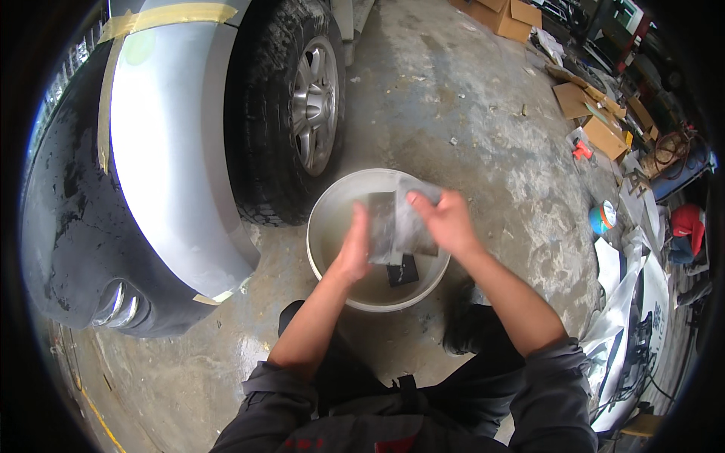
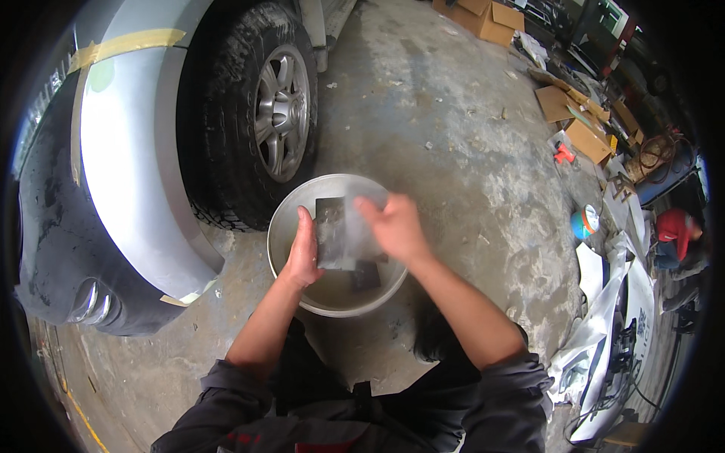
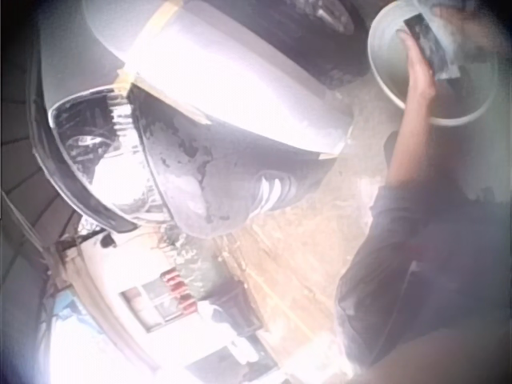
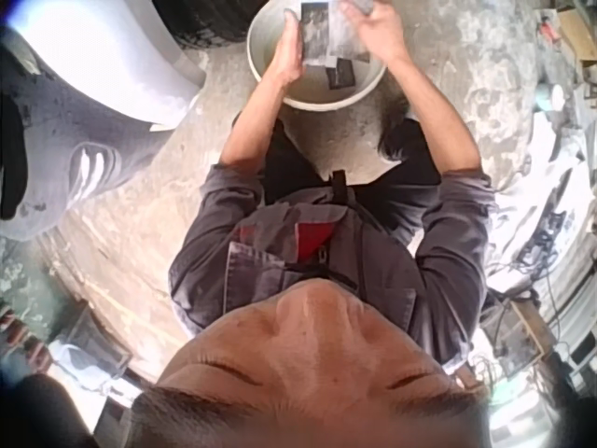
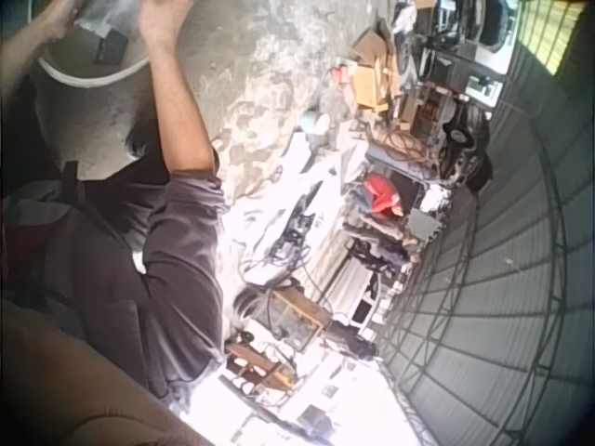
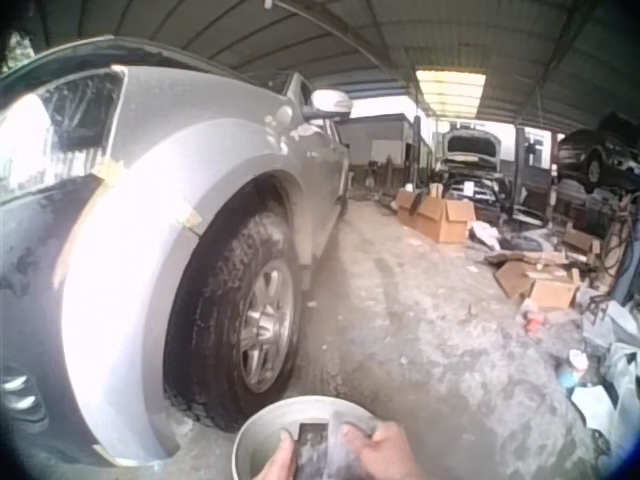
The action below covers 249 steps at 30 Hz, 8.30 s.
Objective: The person kneels beside a bucket of water and repeatedly scrubs multiple pieces of sandpaper together to clean them. After cleaning, the person stands, picks up a blue cloth from the car hood, and wipes the sandpaper pieces with the cloth.
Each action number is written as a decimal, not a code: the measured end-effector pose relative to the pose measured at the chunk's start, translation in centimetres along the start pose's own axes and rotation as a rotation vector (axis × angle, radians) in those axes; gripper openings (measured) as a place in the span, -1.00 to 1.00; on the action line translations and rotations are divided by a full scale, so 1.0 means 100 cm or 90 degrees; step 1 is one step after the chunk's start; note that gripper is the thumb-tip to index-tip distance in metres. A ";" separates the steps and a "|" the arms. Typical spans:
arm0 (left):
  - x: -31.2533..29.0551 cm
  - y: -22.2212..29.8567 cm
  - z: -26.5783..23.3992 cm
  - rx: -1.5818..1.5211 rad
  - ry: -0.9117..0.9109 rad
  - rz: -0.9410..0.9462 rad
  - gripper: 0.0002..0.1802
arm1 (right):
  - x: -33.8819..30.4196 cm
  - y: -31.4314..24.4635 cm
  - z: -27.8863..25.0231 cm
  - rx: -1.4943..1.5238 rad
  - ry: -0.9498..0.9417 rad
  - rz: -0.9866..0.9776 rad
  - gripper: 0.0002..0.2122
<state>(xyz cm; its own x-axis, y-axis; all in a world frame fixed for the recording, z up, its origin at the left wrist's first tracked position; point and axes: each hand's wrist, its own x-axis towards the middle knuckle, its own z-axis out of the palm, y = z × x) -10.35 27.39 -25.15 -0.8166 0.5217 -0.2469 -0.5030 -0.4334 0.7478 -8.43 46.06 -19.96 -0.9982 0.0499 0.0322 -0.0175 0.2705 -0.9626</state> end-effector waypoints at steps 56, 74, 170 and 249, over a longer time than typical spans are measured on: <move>0.005 0.012 0.013 -0.138 -0.078 0.063 0.00 | -0.004 -0.006 -0.006 -0.036 -0.018 0.068 -0.68; 0.007 0.023 0.023 -0.108 -0.189 0.178 0.07 | -0.011 -0.016 0.000 -0.255 -0.123 -0.110 -0.73; -0.016 0.017 0.041 0.267 0.086 0.350 -0.79 | -0.010 -0.018 -0.005 0.183 0.115 0.033 -0.72; -0.034 0.035 0.033 -0.080 -0.235 0.066 -0.19 | 0.000 -0.024 -0.007 0.199 0.017 -0.027 -0.75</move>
<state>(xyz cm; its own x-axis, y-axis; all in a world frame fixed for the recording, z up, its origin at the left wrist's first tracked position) -8.39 26.56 -19.65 -0.7196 0.6897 0.0806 -0.4726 -0.5716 0.6708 -8.38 46.10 -17.49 -0.9945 0.0705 0.0778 -0.0805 -0.0361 -0.9961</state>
